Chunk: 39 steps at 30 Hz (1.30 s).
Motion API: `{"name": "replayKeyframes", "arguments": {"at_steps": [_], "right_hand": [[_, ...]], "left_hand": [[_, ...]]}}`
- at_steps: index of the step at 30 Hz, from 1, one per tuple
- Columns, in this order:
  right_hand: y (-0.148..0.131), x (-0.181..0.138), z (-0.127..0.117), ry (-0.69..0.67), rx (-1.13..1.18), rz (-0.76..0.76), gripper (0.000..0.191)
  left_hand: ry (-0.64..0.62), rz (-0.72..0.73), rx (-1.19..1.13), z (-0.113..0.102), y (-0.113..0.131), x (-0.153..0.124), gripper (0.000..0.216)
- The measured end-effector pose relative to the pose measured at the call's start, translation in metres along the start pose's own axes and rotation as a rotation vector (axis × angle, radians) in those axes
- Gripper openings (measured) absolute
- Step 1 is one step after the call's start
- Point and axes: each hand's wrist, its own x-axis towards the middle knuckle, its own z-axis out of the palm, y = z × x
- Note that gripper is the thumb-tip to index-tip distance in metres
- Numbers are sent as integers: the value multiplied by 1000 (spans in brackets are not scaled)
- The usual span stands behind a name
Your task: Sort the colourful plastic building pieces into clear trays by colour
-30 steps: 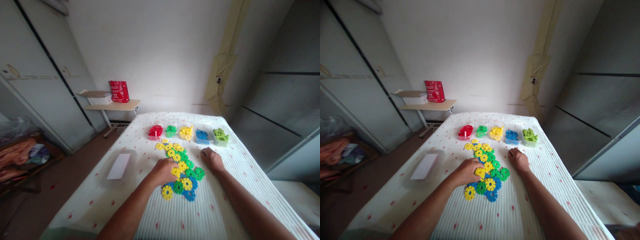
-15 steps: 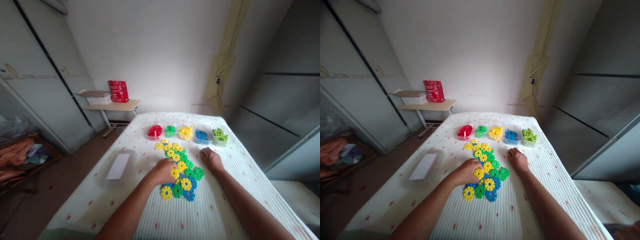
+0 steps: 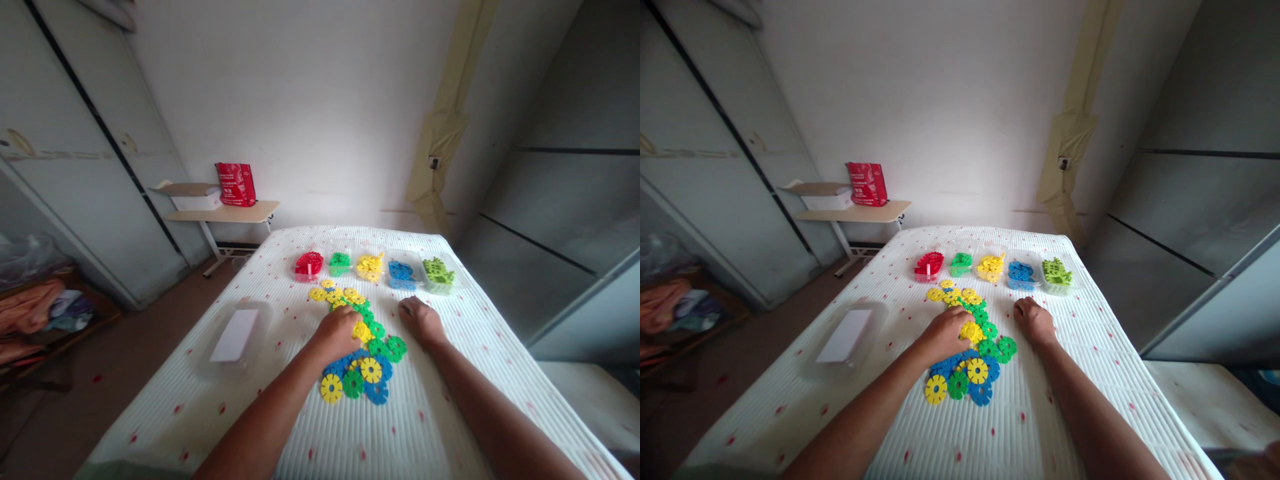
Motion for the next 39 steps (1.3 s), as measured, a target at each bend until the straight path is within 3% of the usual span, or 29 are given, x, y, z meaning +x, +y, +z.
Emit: {"name": "replayKeyframes", "arguments": {"at_steps": [17,25,29,33,36,39], "right_hand": [[0,0,1,-3,2,12,23],[-1,0,1,-15,18,13,23],[1,0,2,-26,20,22,23],[2,1,3,-43,35,17,23],[1,1,1,-49,26,25,22],[1,1,0,-50,27,28,23]], "left_hand": [[47,111,189,16,3,7,30],[116,55,120,1,-7,19,40],[170,24,129,-18,-10,52,38],[210,-87,133,-35,-12,111,40],[279,-140,120,-39,-14,153,47],[323,-153,112,-35,-16,172,51]]}}
